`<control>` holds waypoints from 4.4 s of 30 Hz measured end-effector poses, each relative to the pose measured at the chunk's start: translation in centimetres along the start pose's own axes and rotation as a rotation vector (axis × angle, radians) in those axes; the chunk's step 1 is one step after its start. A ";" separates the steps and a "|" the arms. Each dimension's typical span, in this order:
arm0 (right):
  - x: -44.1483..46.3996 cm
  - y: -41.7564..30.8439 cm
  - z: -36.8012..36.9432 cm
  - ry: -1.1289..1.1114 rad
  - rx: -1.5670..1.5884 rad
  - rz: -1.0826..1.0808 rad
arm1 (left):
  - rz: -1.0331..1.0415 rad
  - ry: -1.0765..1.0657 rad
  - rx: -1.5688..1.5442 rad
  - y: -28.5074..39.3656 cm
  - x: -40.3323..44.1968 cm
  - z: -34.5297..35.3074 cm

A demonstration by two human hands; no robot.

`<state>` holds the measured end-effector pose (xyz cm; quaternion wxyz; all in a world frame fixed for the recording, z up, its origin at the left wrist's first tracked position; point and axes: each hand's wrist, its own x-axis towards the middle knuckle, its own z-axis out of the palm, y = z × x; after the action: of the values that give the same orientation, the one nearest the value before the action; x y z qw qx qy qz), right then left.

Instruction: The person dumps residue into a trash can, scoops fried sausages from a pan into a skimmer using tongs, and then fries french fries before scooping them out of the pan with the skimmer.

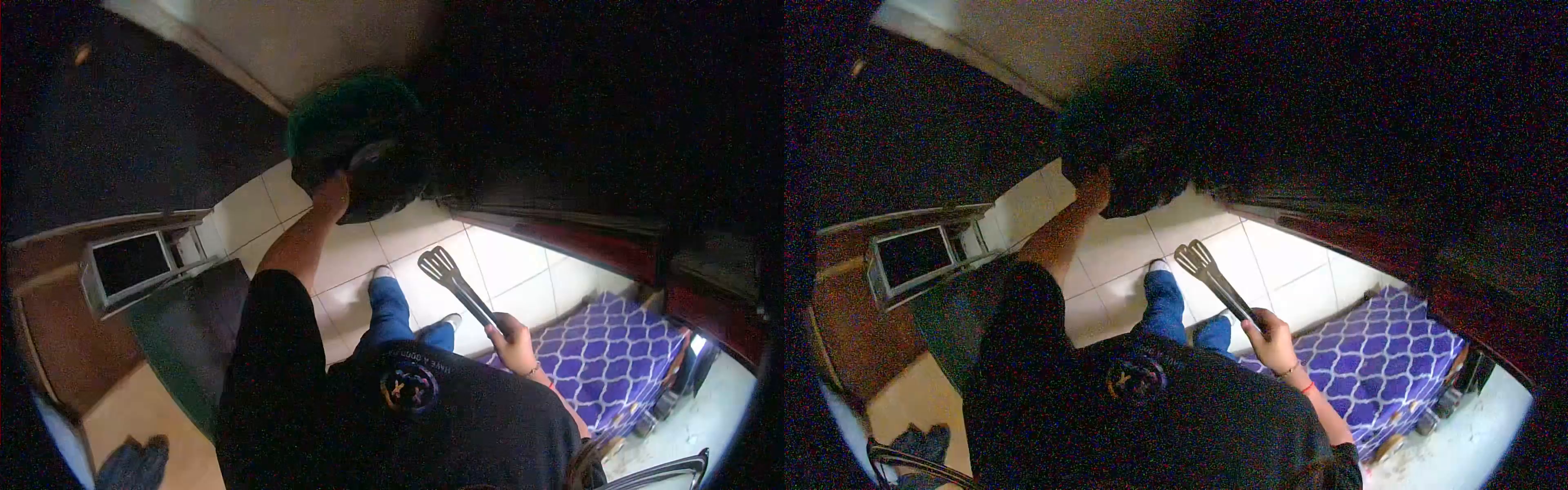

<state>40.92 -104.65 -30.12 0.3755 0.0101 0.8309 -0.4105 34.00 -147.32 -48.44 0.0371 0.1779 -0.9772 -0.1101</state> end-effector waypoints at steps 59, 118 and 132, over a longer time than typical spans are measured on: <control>-10.6 -3.2 -1.3 0.195 0.147 0.000 | -1.064 -0.490 -1.343 -7.3 -13.3 -10.4; -41.8 33.6 -110.1 1.455 -0.585 1.011 | 1.690 -0.154 -0.469 168.9 4.2 -20.0; -34.7 46.5 -127.5 1.348 -0.314 1.183 | 1.974 -0.381 -0.541 190.2 2.6 -13.5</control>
<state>2.47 24.21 9.07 -0.0434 0.6213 0.7800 0.0599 -31.51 22.55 8.20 -0.0054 -0.7353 -0.6206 -0.2725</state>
